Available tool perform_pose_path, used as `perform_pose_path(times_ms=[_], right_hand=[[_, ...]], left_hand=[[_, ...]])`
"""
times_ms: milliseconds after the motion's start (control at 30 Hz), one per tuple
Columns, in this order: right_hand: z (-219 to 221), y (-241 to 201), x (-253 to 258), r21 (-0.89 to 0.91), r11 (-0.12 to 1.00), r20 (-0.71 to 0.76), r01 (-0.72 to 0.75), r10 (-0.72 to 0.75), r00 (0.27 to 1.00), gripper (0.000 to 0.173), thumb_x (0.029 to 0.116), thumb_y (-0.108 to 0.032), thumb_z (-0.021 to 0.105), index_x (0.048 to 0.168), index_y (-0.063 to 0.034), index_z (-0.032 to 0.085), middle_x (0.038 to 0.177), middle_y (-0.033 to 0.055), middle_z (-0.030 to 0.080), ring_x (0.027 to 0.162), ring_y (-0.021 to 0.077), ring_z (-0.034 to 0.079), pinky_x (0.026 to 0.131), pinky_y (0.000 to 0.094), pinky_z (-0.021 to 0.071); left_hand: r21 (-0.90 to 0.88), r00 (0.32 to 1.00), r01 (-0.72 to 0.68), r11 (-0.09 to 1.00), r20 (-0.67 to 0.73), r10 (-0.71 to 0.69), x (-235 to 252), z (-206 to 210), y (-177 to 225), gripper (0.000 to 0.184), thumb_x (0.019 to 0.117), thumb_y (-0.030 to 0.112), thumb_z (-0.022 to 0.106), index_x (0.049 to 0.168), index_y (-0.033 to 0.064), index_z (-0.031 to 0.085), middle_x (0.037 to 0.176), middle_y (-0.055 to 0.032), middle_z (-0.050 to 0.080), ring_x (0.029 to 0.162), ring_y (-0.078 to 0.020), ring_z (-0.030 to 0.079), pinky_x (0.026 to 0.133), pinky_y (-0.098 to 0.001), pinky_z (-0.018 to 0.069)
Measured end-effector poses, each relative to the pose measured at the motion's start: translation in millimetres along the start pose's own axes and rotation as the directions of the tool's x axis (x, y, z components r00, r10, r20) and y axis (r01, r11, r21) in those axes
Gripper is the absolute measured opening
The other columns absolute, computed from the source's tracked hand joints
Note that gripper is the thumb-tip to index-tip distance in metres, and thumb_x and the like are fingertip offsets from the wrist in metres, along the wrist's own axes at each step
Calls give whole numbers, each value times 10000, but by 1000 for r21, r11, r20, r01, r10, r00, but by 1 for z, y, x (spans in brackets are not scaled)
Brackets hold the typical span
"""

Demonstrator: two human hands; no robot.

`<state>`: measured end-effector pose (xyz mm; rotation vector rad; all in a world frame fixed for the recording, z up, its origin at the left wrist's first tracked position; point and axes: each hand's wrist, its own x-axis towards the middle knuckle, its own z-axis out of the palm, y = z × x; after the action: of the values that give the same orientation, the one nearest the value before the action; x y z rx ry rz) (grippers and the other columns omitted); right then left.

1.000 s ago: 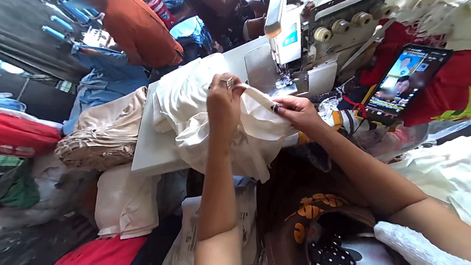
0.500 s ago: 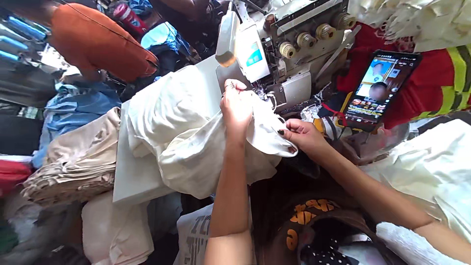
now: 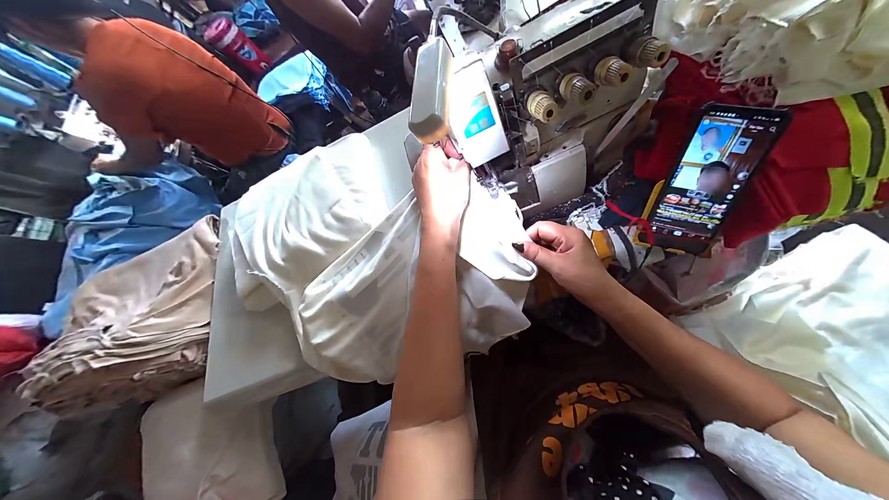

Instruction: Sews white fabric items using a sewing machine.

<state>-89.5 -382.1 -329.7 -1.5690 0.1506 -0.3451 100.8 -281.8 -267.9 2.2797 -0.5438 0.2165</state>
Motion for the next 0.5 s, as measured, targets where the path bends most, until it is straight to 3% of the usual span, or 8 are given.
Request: perform_pose_path(times_ms=[133, 200, 267, 333, 433, 500], right_hand=[[0, 0, 4, 18, 1000, 5, 12, -12, 1000, 67, 966, -85, 667, 910, -52, 687, 778, 2, 649, 683, 47, 602, 633, 226, 524], [0, 1, 7, 54, 999, 15, -4, 4, 1000, 69, 958, -79, 670, 898, -48, 684, 764, 3, 638, 666, 51, 592, 624, 224, 519], [1, 0, 8, 129, 988, 37, -82, 78, 996, 74, 959, -70, 673, 892, -42, 682, 749, 9, 636, 662, 58, 591, 632, 233, 523], [-1, -3, 9, 250, 950, 87, -186, 169, 982, 81, 970, -56, 659, 893, -35, 669, 742, 8, 634, 659, 53, 592, 642, 229, 529], [-3, -4, 10, 397, 866, 180, -305, 252, 951, 115, 1013, -66, 591, 923, -47, 660, 781, 9, 663, 689, 62, 632, 658, 235, 559], [-1, -6, 9, 437, 829, 210, -347, 281, 936, 124, 1030, -102, 570, 953, -65, 660, 805, 8, 672, 696, 60, 638, 635, 226, 551]], left_hand=[[-63, 999, -28, 998, -48, 25, -4, -14, -3, 242, 896, 133, 725, 1071, -17, 653, 1037, -175, 684, 1006, -270, 657, 915, -465, 521], [-48, 962, -212, 976, -187, 200, -29, -32, -8, 181, 947, 81, 664, 1082, -41, 670, 1101, -189, 685, 1092, -284, 641, 980, -443, 509], [77, 907, -335, 939, -245, 344, -73, -49, -14, 165, 1008, 48, 563, 1121, -9, 668, 1182, -141, 680, 1194, -249, 621, 1045, -410, 495], [129, 882, -416, 900, -183, 433, -113, -58, -23, 190, 982, 6, 536, 1112, 19, 673, 1232, -131, 665, 1255, -255, 586, 1062, -420, 480], [180, 830, -555, 812, 63, 554, -138, -56, -40, 272, 1009, 65, 561, 1238, 106, 703, 1395, -113, 624, 1423, -320, 463, 1195, -509, 345], [135, 784, -621, 772, 90, 615, -135, -57, -42, 207, 1005, 85, 617, 1170, 87, 743, 1337, -110, 676, 1394, -319, 519, 1210, -521, 344]])
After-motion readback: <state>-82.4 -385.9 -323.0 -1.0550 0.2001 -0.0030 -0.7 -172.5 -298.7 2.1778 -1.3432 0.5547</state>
